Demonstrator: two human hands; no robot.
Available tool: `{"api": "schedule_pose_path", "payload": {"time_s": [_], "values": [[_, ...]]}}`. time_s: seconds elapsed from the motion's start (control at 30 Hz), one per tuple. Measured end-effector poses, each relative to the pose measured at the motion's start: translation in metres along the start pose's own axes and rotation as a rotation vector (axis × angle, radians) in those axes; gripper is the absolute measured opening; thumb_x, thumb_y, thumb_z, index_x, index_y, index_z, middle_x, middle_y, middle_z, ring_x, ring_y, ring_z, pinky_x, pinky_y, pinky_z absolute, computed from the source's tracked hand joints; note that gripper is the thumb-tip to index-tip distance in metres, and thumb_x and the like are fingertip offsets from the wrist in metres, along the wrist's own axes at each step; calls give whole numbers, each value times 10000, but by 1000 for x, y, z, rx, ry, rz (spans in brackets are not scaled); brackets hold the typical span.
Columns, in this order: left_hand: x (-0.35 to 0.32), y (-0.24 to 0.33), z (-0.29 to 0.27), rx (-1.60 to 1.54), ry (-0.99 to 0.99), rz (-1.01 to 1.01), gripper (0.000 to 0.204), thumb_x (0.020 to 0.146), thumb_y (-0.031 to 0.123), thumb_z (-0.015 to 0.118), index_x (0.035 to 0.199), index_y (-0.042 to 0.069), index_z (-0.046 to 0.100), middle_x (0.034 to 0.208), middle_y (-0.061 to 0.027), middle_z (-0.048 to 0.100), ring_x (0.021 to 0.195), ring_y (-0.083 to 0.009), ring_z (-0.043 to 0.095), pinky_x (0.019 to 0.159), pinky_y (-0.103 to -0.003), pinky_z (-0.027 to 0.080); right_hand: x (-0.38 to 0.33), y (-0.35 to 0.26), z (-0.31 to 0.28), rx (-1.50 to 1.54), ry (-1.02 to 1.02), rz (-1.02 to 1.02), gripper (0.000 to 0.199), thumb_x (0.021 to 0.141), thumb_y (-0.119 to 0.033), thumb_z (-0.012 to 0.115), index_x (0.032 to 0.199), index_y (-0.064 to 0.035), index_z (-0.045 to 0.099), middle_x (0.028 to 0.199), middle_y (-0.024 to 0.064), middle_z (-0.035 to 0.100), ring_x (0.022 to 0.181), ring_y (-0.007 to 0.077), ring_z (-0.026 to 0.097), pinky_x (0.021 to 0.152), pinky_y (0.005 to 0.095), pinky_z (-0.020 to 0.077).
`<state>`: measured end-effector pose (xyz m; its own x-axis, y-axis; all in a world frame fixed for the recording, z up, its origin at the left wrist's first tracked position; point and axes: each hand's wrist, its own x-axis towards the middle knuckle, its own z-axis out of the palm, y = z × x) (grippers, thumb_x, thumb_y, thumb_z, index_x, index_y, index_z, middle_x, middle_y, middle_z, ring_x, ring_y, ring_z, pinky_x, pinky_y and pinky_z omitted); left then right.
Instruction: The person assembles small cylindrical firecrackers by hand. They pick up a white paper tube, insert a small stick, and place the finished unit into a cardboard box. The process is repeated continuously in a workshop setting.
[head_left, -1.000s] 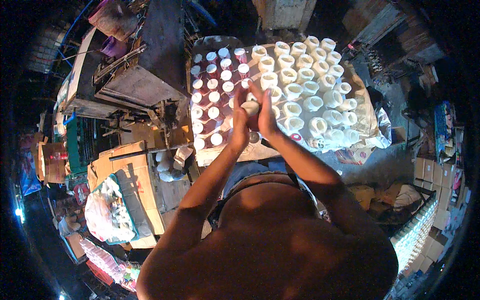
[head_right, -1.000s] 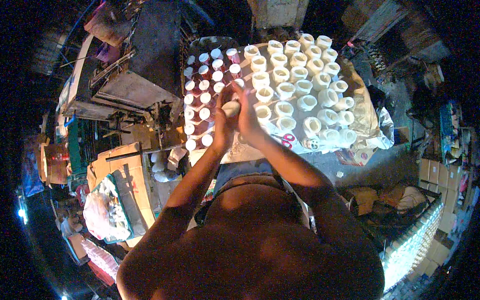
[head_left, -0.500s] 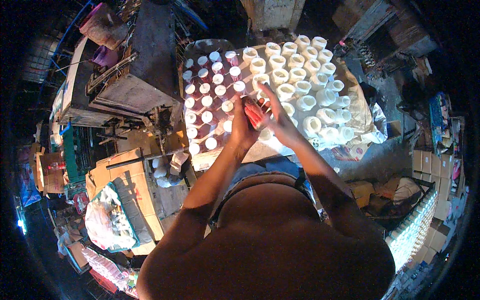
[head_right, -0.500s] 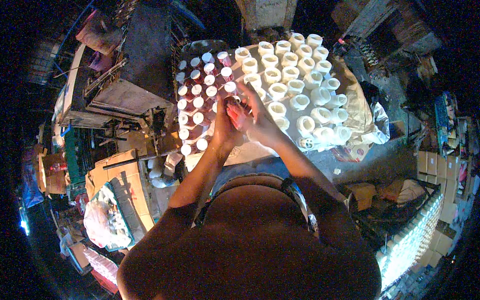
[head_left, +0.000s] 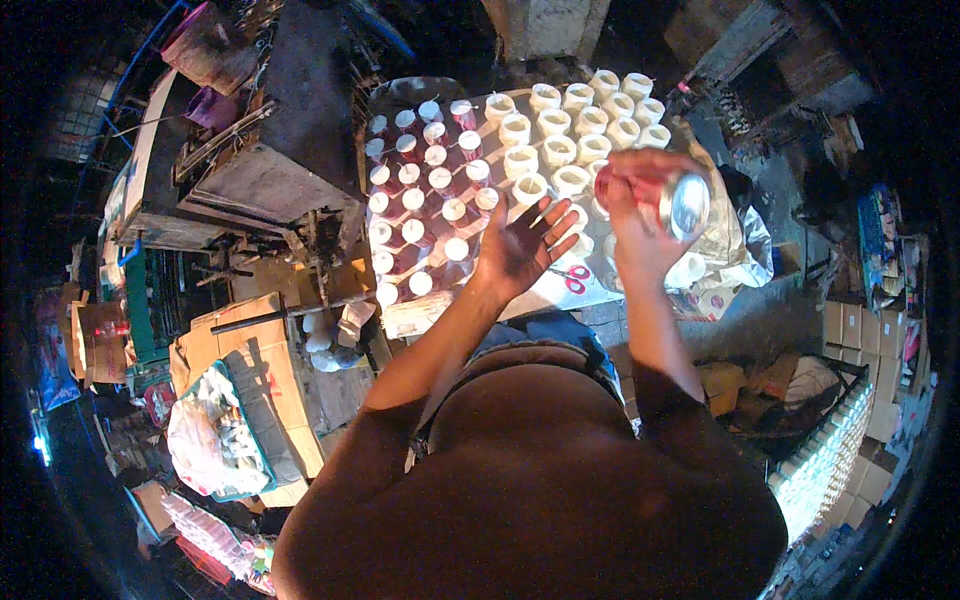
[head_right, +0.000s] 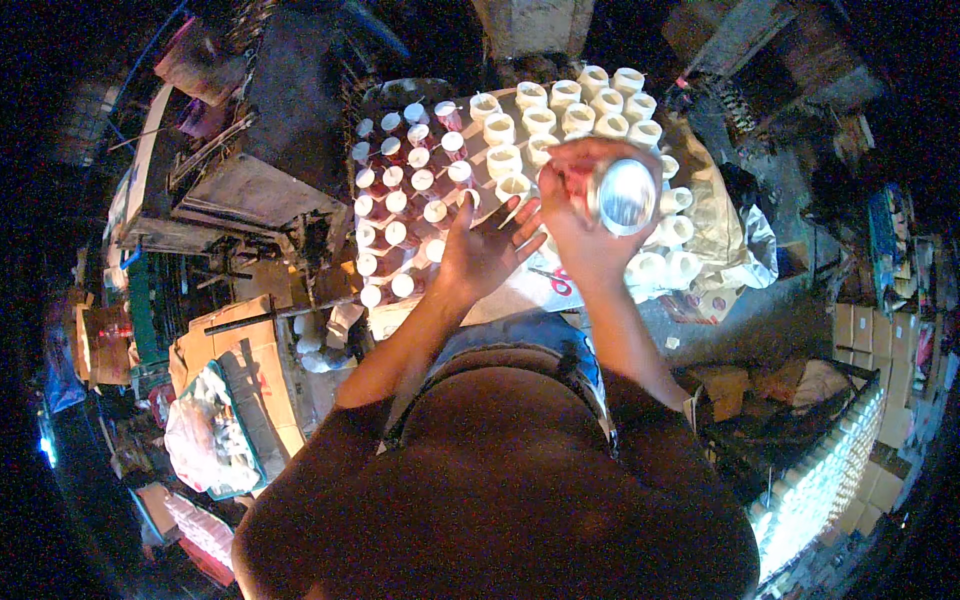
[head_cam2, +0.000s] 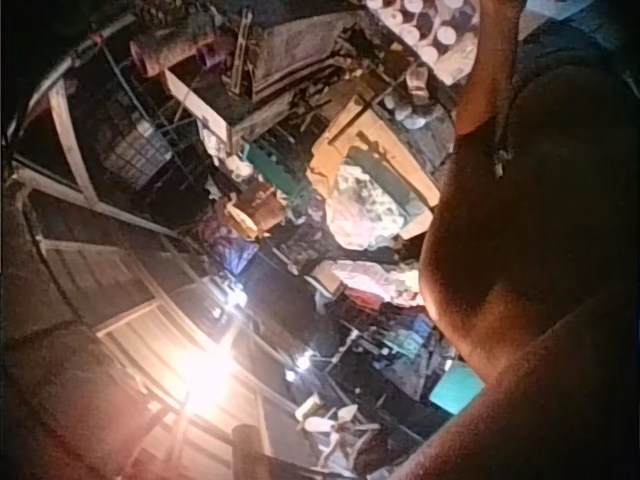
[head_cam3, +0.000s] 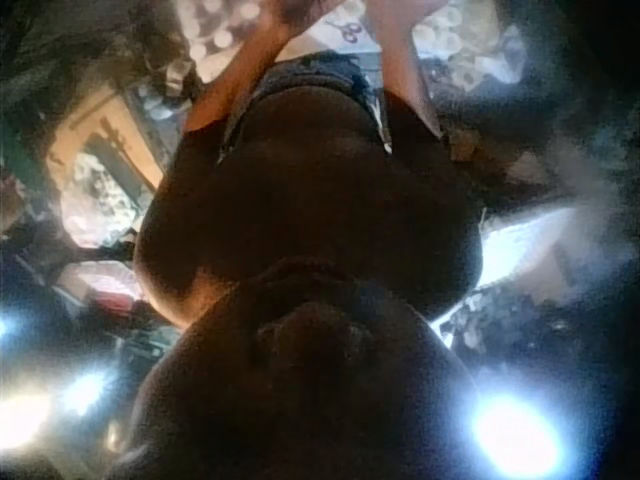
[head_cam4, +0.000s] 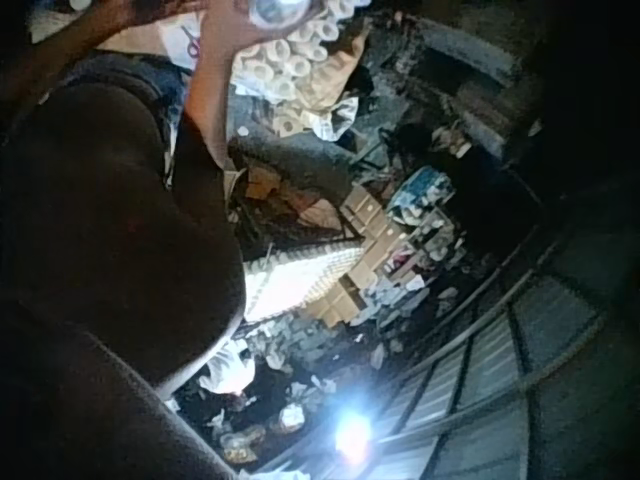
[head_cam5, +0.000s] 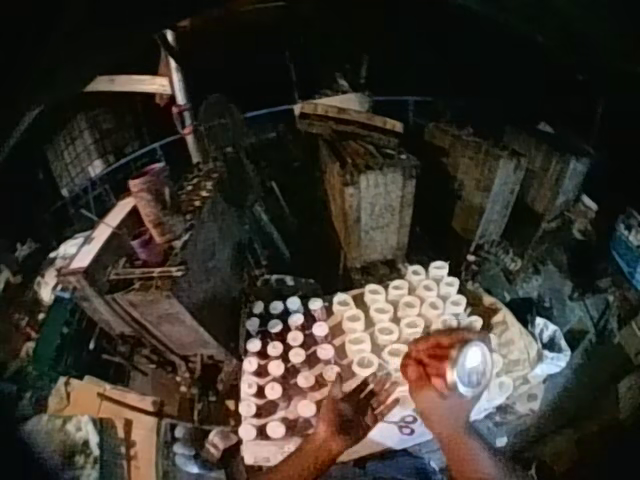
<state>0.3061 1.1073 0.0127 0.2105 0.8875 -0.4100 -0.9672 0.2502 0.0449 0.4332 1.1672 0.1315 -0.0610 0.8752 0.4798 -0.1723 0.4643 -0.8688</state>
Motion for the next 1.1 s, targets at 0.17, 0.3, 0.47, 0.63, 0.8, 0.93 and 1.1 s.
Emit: {"api": "schedule_pose_path", "payload": {"time_s": [0.17, 0.3, 0.47, 0.63, 0.8, 0.93, 1.1], "values": [[20, 1, -34, -11, 66, -9, 693, 1038, 685, 365, 1324, 82, 555, 1324, -110, 631, 1229, -268, 619, 1053, -460, 507, -54, 82, 5, -196, -276, 262, 331, 792, 25, 795, 1057, -54, 612, 938, 29, 672, 857, 102, 656, 804, 276, 537], [20, -2, -45, 36, -152, 9, 592, 1079, 599, 362, 1341, 110, 569, 1298, -88, 655, 1165, -254, 651, 1021, -414, 538, -55, 85, 14, -131, -270, 182, 360, 762, -56, 858, 1041, -58, 631, 938, 59, 711, 873, 132, 694, 794, 307, 553], [21, 0, -46, 181, -76, 102, 491, 1081, 524, 439, 1286, 113, 611, 1265, -100, 672, 1154, -267, 663, 1049, -457, 521, -46, 70, 13, -124, -361, 227, 385, 744, -58, 872, 1046, -62, 632, 929, 42, 700, 872, 128, 688, 796, 301, 556], [5, 12, -50, 30, -105, 13, 549, 1060, 542, 469, 1323, 71, 572, 1303, -169, 650, 1208, -336, 642, 1083, -495, 495, -23, -16, 5, -26, -220, -54, 326, 817, 47, 775, 1099, -22, 628, 1035, 75, 702, 957, 157, 692, 849, 322, 573], [6, 8, -27, -3, -145, -50, 678, 1026, 626, 483, 1415, 71, 507, 1382, -173, 606, 1237, -362, 627, 1079, -573, 491, -39, 26, 12, -30, -291, 273, 376, 775, 45, 818, 1077, -39, 610, 990, 43, 691, 936, 114, 670, 836, 275, 545], [-2, 10, -19, 208, -272, -45, 738, 1009, 626, 525, 1496, 78, 439, 1397, -157, 595, 1251, -359, 619, 1038, -588, 517, -29, 29, 10, 46, -224, 271, 357, 794, 22, 820, 1074, -54, 610, 961, 40, 694, 903, 100, 657, 809, 271, 538], [7, 13, -37, 269, -411, -55, 627, 1011, 376, 661, 1525, 103, 425, 1370, -115, 596, 1162, -318, 649, 1009, -572, 549, -15, 38, -1, 186, -258, 385, 326, 837, 31, 797, 1088, -39, 601, 942, 59, 709, 790, 112, 685, 675, 275, 580]]}}
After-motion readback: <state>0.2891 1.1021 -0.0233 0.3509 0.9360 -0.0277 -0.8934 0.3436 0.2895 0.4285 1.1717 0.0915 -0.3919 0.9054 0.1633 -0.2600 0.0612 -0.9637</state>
